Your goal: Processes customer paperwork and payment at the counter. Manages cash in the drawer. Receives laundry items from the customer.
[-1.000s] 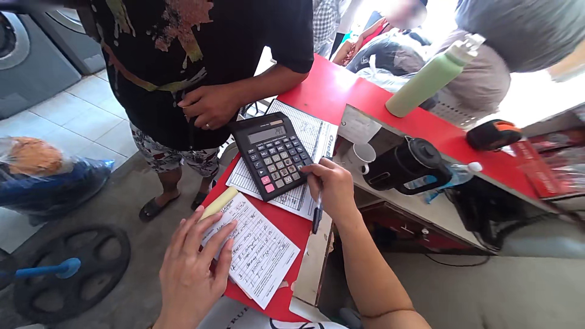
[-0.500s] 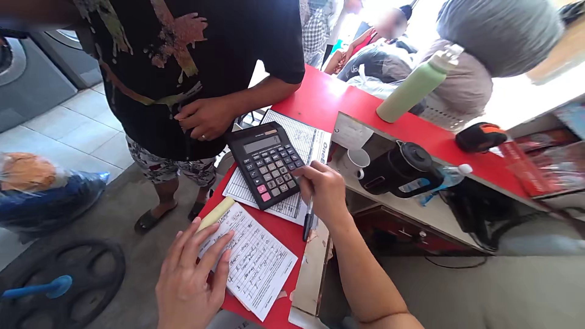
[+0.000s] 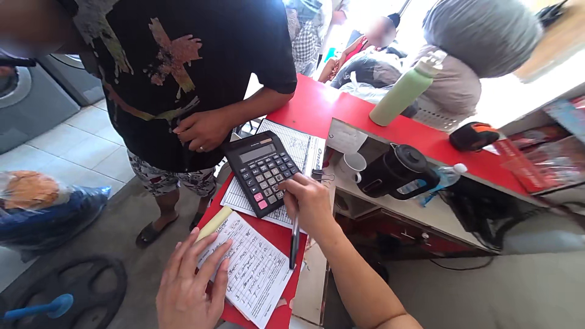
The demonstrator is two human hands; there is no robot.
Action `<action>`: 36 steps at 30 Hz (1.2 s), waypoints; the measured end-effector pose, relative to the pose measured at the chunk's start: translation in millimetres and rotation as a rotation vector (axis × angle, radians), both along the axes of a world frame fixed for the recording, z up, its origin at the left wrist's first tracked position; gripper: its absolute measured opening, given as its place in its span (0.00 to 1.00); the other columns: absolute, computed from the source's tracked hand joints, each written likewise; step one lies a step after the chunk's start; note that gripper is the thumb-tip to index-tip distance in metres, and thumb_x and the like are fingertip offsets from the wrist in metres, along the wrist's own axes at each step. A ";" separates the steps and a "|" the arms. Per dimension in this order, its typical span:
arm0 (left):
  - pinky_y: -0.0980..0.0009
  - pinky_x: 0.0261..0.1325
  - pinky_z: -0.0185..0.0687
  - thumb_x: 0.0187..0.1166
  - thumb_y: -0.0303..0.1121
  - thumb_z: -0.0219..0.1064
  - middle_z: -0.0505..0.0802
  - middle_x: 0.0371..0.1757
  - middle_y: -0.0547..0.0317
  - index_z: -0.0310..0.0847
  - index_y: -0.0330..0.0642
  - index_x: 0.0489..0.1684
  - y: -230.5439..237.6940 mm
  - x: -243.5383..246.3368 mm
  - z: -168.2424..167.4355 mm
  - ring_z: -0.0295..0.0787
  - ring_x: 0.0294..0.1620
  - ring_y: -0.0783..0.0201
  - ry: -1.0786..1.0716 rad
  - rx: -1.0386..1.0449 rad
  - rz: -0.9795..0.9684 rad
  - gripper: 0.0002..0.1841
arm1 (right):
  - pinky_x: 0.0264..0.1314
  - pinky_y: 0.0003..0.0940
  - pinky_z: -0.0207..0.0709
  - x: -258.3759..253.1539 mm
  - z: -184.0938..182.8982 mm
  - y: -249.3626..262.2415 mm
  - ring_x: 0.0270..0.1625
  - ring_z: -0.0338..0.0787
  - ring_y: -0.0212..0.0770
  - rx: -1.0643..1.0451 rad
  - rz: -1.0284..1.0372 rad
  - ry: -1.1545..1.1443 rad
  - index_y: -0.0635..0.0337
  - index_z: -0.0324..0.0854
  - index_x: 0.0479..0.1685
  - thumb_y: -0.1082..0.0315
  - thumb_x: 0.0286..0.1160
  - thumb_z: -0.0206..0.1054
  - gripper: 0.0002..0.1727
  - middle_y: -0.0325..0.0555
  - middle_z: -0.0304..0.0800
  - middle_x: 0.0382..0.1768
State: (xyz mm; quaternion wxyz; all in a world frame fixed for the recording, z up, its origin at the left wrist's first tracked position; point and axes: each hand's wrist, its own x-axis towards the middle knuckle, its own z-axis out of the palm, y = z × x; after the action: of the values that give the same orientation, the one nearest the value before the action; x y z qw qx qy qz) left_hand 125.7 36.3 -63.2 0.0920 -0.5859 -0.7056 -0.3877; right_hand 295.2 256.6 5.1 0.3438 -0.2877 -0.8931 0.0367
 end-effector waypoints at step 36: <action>0.27 0.88 0.37 0.91 0.43 0.48 0.86 0.77 0.55 0.85 0.49 0.73 -0.1 12.6 8.8 0.58 0.91 0.36 -0.049 -0.070 0.203 0.23 | 0.51 0.33 0.95 32.1 -32.7 -80.1 0.51 0.94 0.41 -0.957 0.580 0.518 0.68 0.91 0.48 0.79 0.74 0.71 0.08 0.53 0.88 0.55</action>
State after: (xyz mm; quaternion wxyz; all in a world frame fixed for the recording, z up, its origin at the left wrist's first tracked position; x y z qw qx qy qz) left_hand 138.3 36.2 -54.4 0.0933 -0.5046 -0.7765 -0.3657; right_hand 327.2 176.6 -27.6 0.3585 -0.1373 -0.7070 0.5940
